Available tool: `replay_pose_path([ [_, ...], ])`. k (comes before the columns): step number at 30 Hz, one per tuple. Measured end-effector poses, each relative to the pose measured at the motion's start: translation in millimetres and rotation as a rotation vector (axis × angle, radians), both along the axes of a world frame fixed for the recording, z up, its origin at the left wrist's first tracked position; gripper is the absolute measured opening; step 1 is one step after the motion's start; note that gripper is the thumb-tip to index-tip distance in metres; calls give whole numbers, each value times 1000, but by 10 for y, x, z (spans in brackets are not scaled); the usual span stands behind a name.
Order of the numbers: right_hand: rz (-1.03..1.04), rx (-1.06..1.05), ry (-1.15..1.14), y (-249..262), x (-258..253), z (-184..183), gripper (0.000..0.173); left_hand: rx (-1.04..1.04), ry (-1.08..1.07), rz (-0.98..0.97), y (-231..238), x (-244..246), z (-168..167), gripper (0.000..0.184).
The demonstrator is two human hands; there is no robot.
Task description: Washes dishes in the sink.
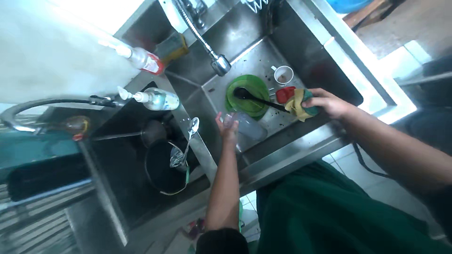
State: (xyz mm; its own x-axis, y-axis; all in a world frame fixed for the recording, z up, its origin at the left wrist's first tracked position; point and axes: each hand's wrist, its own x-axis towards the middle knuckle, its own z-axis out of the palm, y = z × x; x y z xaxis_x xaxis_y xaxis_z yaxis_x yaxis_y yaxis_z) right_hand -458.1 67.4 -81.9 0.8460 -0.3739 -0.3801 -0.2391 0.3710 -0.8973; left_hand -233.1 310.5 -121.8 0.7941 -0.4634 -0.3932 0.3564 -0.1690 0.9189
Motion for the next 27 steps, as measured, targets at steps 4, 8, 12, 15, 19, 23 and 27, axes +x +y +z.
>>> replay_pose_path([
  [4, -43, 20, 28, -2, -50, 21, 27, 221, 167, -25, -185, 175, -233, 74],
  [8, -95, 42, 55, 12, -117, 62, 23, 443, 283, -221, -295, 377, -524, 60],
  [12, -131, 58, 50, 23, -219, 85, 19, 648, 537, -371, -565, 491, -345, 46],
  [15, -157, 65, 24, 41, -297, 81, 20, 729, 568, -452, -744, 561, -117, 50],
  [19, -171, 80, 0, 71, -380, 38, 20, 795, 506, -473, -895, 692, 82, 53],
  [23, -175, 74, -32, 108, -430, 23, 18, 815, 424, -492, -1007, 783, 281, 51],
  [27, -217, 138, -16, 112, -395, 69, 17, 799, 399, -440, -1054, 810, 443, 52],
])
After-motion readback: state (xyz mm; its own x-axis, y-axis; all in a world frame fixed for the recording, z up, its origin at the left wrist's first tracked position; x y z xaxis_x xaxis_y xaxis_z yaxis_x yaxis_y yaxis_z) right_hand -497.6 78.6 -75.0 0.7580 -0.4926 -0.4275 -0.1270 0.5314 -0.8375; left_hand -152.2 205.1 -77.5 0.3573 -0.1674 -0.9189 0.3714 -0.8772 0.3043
